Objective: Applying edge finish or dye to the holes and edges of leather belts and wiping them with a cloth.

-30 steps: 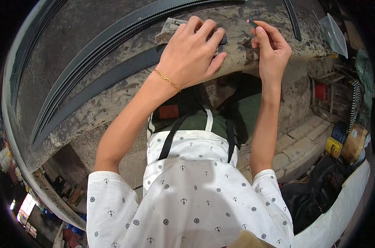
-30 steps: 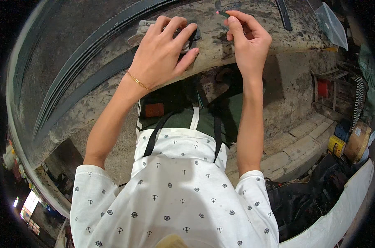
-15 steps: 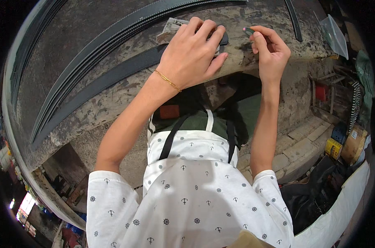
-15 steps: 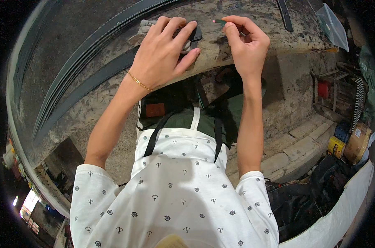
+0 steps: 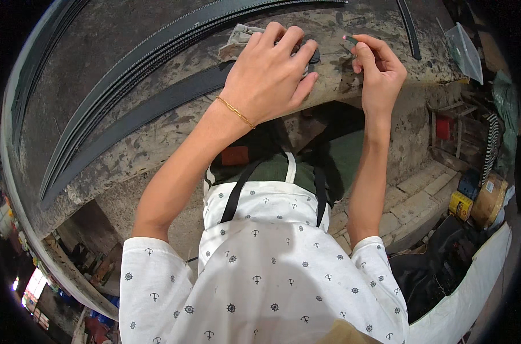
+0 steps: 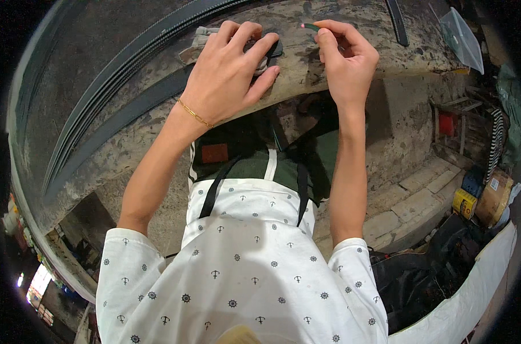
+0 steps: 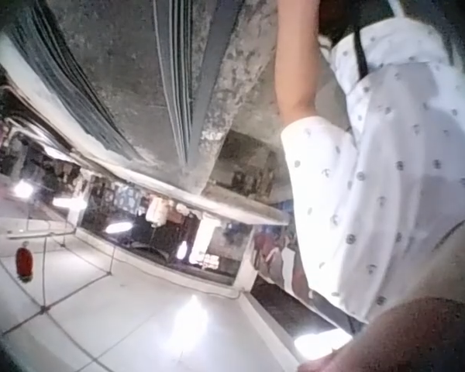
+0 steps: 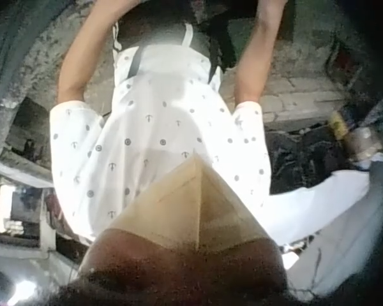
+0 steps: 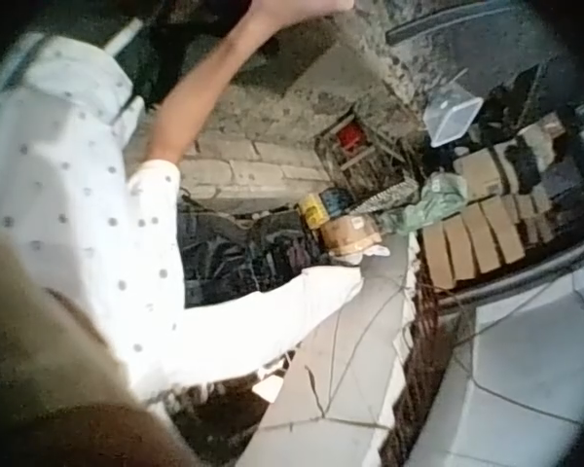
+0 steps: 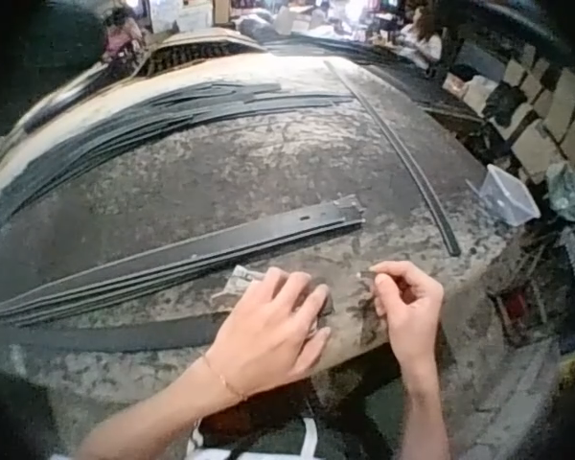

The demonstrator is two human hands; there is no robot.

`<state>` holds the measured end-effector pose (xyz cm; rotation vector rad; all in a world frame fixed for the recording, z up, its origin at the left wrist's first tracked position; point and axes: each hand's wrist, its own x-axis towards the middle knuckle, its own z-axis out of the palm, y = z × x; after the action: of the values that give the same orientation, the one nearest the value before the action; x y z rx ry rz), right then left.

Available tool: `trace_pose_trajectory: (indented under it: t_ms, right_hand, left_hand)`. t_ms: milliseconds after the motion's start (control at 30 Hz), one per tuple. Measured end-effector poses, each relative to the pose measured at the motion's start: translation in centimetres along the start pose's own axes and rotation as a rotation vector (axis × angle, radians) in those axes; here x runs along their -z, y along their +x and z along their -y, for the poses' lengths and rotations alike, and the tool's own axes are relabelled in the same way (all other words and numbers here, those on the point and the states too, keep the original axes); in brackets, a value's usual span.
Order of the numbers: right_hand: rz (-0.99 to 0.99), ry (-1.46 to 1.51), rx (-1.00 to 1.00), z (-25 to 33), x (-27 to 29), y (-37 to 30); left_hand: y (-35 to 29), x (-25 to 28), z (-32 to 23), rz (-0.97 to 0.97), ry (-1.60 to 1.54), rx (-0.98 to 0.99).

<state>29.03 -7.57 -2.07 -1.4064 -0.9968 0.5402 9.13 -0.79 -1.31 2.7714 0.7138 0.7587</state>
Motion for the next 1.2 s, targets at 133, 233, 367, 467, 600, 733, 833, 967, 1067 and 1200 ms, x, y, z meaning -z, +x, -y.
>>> trace_pose_trajectory:
  t_ms: [133, 233, 367, 467, 600, 733, 833, 967, 1067, 1200]
  right_hand:
    - [-0.007, -0.074, -0.047, 0.6, -0.2, 0.4]
    - [0.036, -0.137, -0.061, 1.2, -0.7, 0.7]
    - [0.093, -0.146, 0.036, 0.9, -1.3, 0.6]
    - [0.149, -0.21, 0.021, 0.8, -1.8, 0.5]
    - [0.176, -0.215, 0.118, 0.3, -1.7, 0.6]
    - [0.175, -0.228, 0.142, 0.2, -1.8, 0.6]
    - [0.19, -0.267, 0.151, 0.1, -1.7, 0.7]
    - [0.138, -0.239, 0.13, 0.1, -1.9, 0.6]
    - [0.115, -0.18, 0.092, 0.3, -2.0, 0.5]
    - [0.18, -0.26, 0.166, 0.2, -1.7, 0.7]
  left_hand:
    - [0.2, 1.1, -0.2, 0.039, -0.034, 0.042]
    - [-0.6, 3.0, 0.1, 0.039, -0.196, 0.093]
    - [-2.8, 3.0, 1.2, -0.016, 0.029, 0.088]
    - [-3.6, 2.1, 1.6, -0.064, -0.013, 0.131]
    - [-3.4, 2.1, 1.6, -0.078, -0.05, 0.14]
    - [-3.2, 2.2, 1.7, -0.076, -0.062, 0.133]
    - [-3.2, 2.2, 1.8, -0.07, -0.059, 0.136]
    - [-3.2, 2.2, 1.8, -0.065, -0.055, 0.136]
    - [-3.2, 2.2, 1.7, -0.061, -0.054, 0.142]
    - [-3.3, 2.1, 1.7, -0.068, -0.053, 0.14]
